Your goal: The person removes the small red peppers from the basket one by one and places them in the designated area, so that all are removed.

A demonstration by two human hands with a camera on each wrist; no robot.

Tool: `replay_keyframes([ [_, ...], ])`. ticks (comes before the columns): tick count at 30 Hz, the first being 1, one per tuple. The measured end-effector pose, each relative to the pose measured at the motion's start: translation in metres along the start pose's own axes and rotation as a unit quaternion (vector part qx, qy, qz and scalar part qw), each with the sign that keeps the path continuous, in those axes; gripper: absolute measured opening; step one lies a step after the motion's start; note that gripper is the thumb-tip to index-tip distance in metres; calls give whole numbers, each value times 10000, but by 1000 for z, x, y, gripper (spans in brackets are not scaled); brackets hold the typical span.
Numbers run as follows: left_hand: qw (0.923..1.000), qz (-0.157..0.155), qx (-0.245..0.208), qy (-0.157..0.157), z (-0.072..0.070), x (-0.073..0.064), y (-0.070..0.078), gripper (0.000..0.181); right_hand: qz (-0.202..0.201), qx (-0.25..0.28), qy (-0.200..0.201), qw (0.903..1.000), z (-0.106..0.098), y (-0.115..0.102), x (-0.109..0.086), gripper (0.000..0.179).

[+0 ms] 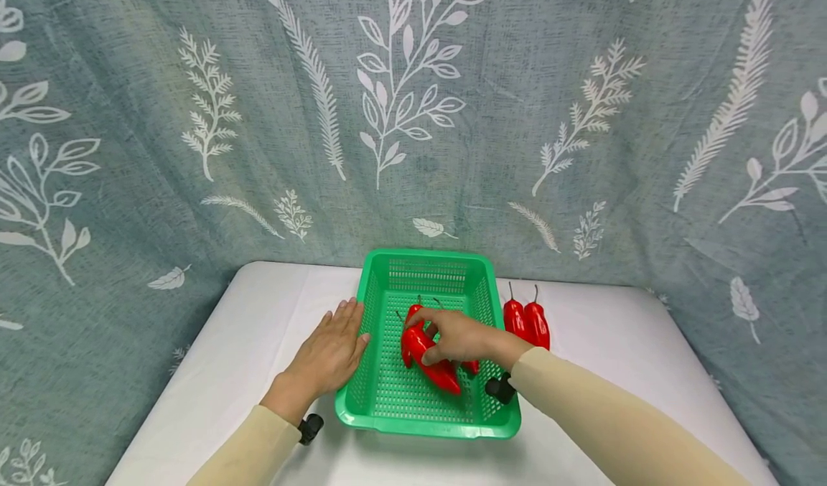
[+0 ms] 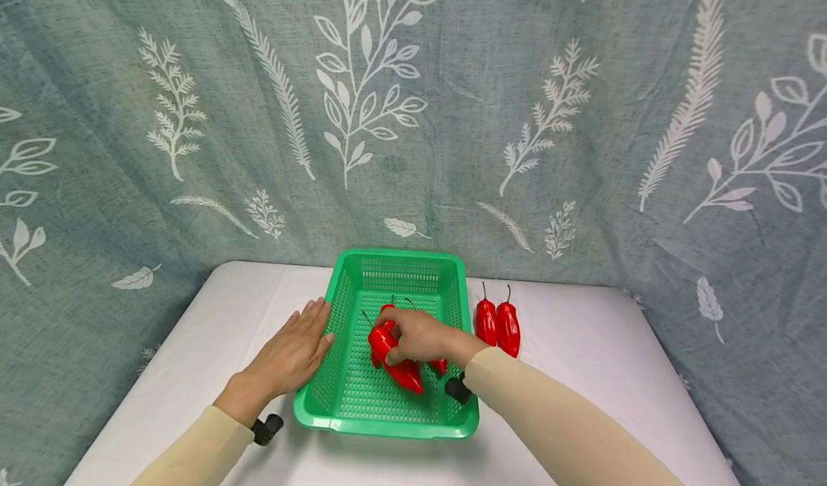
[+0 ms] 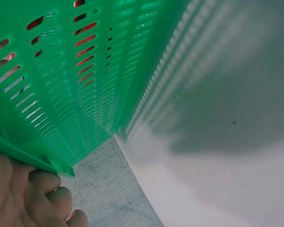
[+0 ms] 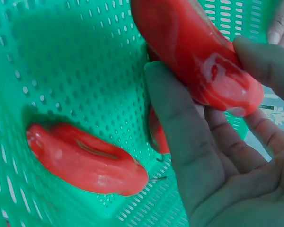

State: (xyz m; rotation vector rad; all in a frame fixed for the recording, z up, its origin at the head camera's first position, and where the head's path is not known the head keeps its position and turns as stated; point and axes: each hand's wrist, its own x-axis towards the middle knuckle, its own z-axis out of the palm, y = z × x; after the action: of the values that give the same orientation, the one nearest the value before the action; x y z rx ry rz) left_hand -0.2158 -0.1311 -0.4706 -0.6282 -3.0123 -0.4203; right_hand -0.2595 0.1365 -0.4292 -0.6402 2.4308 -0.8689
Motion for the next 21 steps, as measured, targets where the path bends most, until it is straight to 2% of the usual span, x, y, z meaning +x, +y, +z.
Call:
replay_keyframes([
  [9, 9997, 65, 246, 39, -3, -1, 1, 64, 180, 273, 218, 9992, -10, -2, -8, 63],
  [14, 9997, 54, 214, 49, -3, -2, 2, 63, 266, 486, 358, 9978, -13, -1, -14, 63],
  [21, 9999, 48, 119, 22, -3, -1, 3, 64, 318, 421, 576, 9969, -21, 0, -19, 62],
])
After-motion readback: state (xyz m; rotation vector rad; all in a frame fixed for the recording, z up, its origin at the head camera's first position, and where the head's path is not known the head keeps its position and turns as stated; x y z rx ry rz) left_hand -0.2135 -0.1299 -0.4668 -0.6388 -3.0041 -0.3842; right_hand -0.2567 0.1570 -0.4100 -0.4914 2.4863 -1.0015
